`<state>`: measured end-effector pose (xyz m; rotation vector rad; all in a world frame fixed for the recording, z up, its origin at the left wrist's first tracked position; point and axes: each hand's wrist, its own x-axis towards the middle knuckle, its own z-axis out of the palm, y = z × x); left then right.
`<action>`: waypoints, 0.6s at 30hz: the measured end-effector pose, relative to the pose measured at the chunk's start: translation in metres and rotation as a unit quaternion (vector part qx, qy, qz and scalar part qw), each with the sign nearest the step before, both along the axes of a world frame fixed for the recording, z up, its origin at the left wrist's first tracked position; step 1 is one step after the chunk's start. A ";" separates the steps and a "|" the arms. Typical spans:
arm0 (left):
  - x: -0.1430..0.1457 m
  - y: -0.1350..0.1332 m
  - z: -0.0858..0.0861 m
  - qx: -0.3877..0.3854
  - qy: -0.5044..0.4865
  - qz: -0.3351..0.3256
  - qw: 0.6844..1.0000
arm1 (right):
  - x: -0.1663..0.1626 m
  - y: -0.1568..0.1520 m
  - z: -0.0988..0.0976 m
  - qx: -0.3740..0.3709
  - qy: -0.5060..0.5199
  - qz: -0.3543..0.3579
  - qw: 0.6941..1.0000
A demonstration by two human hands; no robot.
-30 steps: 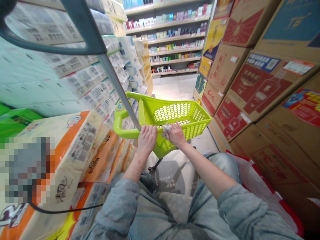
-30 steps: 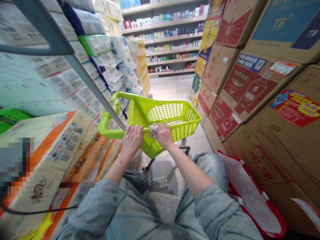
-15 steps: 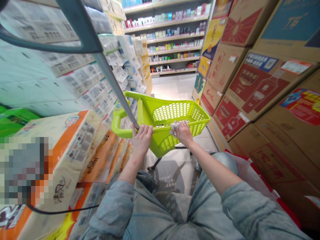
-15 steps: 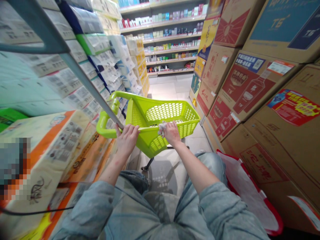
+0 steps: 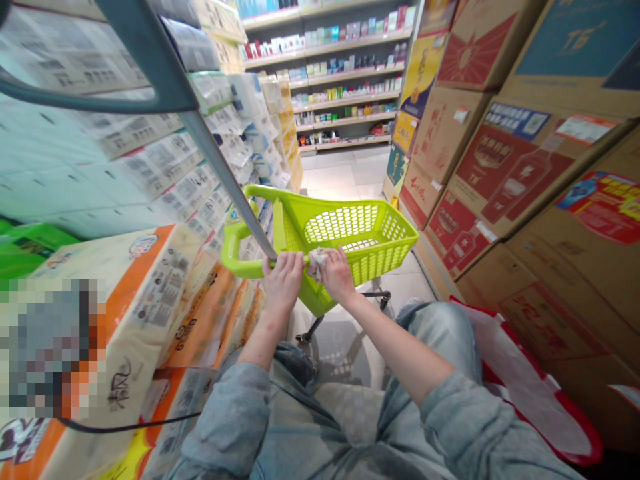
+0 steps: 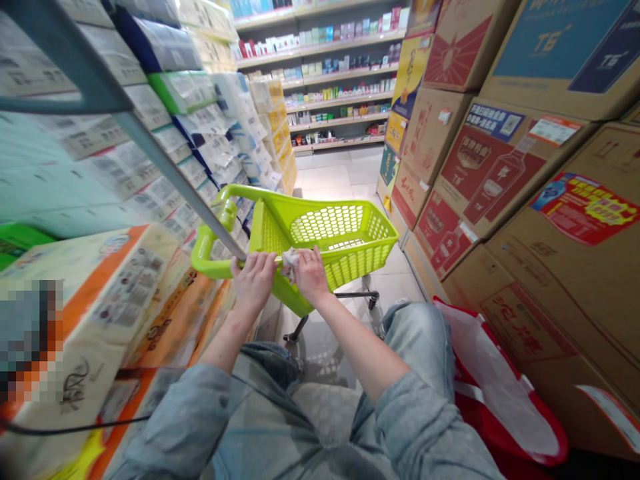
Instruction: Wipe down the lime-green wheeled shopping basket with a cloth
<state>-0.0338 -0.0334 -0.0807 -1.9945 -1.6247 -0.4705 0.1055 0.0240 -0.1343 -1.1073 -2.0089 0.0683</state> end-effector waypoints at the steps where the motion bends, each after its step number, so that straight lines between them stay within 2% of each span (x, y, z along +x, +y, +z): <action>1: -0.002 -0.001 0.001 -0.003 0.003 -0.005 1.000 | 0.006 0.003 -0.003 0.005 -0.016 0.003 1.000; 10: -0.009 -0.004 -0.002 0.000 -0.005 -0.032 0.999 | 0.089 0.035 -0.031 -0.002 -0.081 -0.097 0.992; 14: -0.012 -0.001 -0.002 0.030 -0.041 -0.054 0.997 | 0.096 0.039 -0.032 0.004 -0.090 -0.122 0.988; 18: -0.017 -0.001 0.001 0.067 -0.078 -0.048 0.994 | 0.095 0.041 -0.033 0.010 -0.094 -0.121 0.988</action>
